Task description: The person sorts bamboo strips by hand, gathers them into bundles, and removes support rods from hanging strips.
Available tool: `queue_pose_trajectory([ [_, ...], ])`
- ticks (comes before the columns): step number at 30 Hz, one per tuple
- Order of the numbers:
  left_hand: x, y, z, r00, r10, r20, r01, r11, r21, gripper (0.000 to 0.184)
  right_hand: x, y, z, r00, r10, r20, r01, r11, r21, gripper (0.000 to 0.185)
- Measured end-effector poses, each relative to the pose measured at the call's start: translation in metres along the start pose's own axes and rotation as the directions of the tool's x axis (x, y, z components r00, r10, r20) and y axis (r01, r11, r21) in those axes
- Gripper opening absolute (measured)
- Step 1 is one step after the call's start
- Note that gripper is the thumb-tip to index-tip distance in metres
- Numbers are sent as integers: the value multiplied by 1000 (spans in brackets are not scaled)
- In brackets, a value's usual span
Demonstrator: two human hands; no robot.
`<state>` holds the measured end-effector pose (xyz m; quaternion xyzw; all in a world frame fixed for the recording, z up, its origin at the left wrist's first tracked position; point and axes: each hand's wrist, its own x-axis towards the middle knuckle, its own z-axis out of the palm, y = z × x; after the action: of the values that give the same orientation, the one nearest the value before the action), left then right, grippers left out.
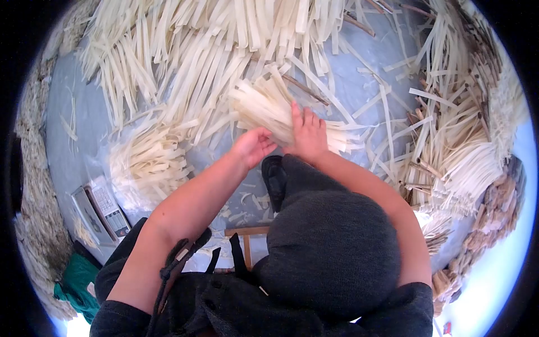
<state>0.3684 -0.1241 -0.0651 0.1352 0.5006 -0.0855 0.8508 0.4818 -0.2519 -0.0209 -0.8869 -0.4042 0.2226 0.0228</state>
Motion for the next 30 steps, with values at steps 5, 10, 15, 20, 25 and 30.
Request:
queue_pose_trajectory([
  [5,-4,3,4,999,-8,52,3,996,88,29,20,11,-21,983,40,177,-32,998,-48,126],
  [10,-4,0,1,1000,-14,-15,16,990,142,28,25,22,-17,998,33,55,-37,997,74,110],
  [15,4,-8,-19,997,-69,-37,74,983,168,31,36,30,-21,983,60,176,-81,990,115,77],
  [20,-39,-9,-11,973,-151,-172,191,951,243,23,24,19,-38,957,131,259,-180,968,176,70],
  [25,-52,-6,-33,983,-184,0,168,899,404,28,20,49,-68,982,-29,184,-51,908,415,70],
  [30,-68,4,2,987,75,141,-128,899,418,44,10,56,-109,979,-41,199,-96,770,631,68],
])
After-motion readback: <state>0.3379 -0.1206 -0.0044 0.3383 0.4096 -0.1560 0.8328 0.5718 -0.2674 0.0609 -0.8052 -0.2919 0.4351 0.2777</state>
